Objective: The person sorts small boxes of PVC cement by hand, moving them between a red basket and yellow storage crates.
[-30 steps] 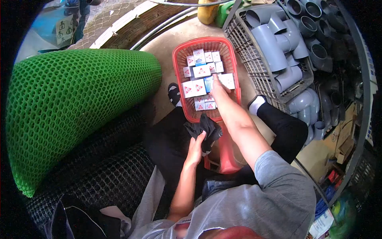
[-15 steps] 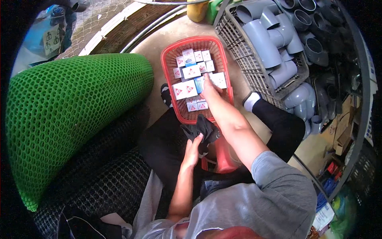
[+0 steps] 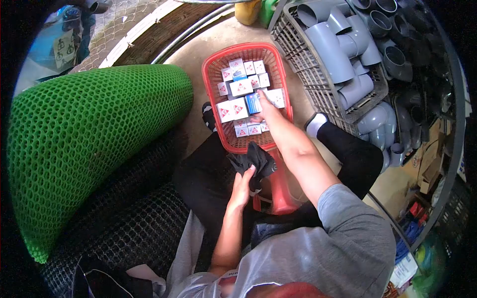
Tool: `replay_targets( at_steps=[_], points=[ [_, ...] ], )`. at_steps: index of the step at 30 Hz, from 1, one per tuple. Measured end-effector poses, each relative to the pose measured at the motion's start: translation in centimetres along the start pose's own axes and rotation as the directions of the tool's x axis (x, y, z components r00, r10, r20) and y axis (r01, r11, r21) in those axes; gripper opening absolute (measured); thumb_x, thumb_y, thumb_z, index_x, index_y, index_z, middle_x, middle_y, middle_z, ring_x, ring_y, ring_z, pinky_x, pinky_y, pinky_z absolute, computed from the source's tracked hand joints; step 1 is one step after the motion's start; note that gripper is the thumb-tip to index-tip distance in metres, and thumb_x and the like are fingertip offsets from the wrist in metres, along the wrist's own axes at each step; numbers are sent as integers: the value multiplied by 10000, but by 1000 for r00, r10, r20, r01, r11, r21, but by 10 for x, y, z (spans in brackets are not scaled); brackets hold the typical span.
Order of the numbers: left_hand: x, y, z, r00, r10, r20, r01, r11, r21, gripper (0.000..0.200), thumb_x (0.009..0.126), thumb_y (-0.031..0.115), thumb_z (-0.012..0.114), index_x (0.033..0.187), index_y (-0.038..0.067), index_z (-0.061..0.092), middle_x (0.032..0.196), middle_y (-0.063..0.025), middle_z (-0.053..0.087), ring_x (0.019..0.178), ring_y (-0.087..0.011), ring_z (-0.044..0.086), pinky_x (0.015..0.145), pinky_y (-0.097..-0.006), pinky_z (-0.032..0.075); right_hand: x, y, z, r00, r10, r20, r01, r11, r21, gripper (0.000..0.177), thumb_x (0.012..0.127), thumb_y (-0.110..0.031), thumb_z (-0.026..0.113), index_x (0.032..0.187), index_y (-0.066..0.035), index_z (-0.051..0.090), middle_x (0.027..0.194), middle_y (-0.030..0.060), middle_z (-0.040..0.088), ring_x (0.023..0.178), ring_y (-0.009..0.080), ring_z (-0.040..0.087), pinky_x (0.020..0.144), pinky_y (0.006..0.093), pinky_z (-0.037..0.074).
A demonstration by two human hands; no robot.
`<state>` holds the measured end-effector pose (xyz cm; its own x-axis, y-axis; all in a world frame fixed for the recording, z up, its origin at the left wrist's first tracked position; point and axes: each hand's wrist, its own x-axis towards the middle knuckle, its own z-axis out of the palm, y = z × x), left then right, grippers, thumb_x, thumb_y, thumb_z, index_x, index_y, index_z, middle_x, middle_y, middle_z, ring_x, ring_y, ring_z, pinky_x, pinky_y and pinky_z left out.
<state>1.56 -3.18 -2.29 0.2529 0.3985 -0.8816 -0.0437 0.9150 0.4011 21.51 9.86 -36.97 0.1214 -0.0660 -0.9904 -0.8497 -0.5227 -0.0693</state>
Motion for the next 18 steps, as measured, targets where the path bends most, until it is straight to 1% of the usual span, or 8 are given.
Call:
replay_targets(
  at_steps=[5,7,11,13,14,15,17,18],
  points=[
    [0,-1,4,994,41,-100,-37,998,46,491,999,420,638,1249,-2,621,1115,-81,686,969,-147,637,822,-300,520,-11,-5,-5,998,42,49,-36,993,-114,711,812,-812,624,1162,-194,649,1064,97,697,1036,319,623,905,652,404],
    [-8,10,5,996,-50,-71,55,996,65,505,994,431,646,1239,-9,613,1135,-85,679,991,-160,636,853,-302,519,-11,-7,-8,996,63,62,-52,986,-158,721,810,-817,623,1165,-189,648,1067,101,697,1042,322,626,908,656,404],
    [-4,2,4,997,-9,-78,12,999,31,517,993,431,649,1226,-29,615,1149,-92,673,1013,-165,632,893,-308,510,-15,-11,-11,995,70,71,-52,971,-232,742,806,-826,621,1170,-179,646,1071,107,697,1055,328,632,914,664,404],
    [1,-6,-1,992,34,-122,-27,998,60,532,987,429,658,1229,-42,606,1130,-94,679,997,-159,637,880,-308,515,-11,5,-21,990,35,137,-6,978,-211,838,777,-795,694,1257,-110,635,1063,132,699,1090,365,639,977,639,419],
    [2,-4,-1,991,42,-126,-35,998,59,532,987,429,658,1229,-42,606,1130,-94,679,997,-159,637,880,-308,515,-10,19,-24,951,-308,38,299,875,-381,942,758,-706,767,1393,-63,503,1290,199,543,1208,404,558,1018,628,419],
    [1,-1,0,990,33,-135,-29,999,31,546,984,429,662,1246,-46,596,1151,-100,676,1016,-161,636,891,-308,512,-17,34,-28,782,-623,5,520,648,-556,1100,738,-618,839,1530,-15,371,1516,267,387,1327,442,477,1059,617,420],
    [-4,2,-1,988,12,-151,-12,1000,2,561,981,428,666,1264,-50,587,1173,-107,672,1034,-163,634,903,-309,510,-77,56,-45,448,-883,139,637,207,-743,1003,748,-347,870,1564,-71,356,1623,254,295,1460,421,367,1167,560,332],
    [-5,5,-1,994,-6,-111,4,1000,-19,585,978,429,670,1292,-55,570,1213,-114,660,1082,-170,621,942,-314,496,-105,51,-53,375,-869,323,587,-47,-808,931,787,-300,844,1569,-122,372,1661,226,221,1508,389,282,1176,606,288]
  ],
)
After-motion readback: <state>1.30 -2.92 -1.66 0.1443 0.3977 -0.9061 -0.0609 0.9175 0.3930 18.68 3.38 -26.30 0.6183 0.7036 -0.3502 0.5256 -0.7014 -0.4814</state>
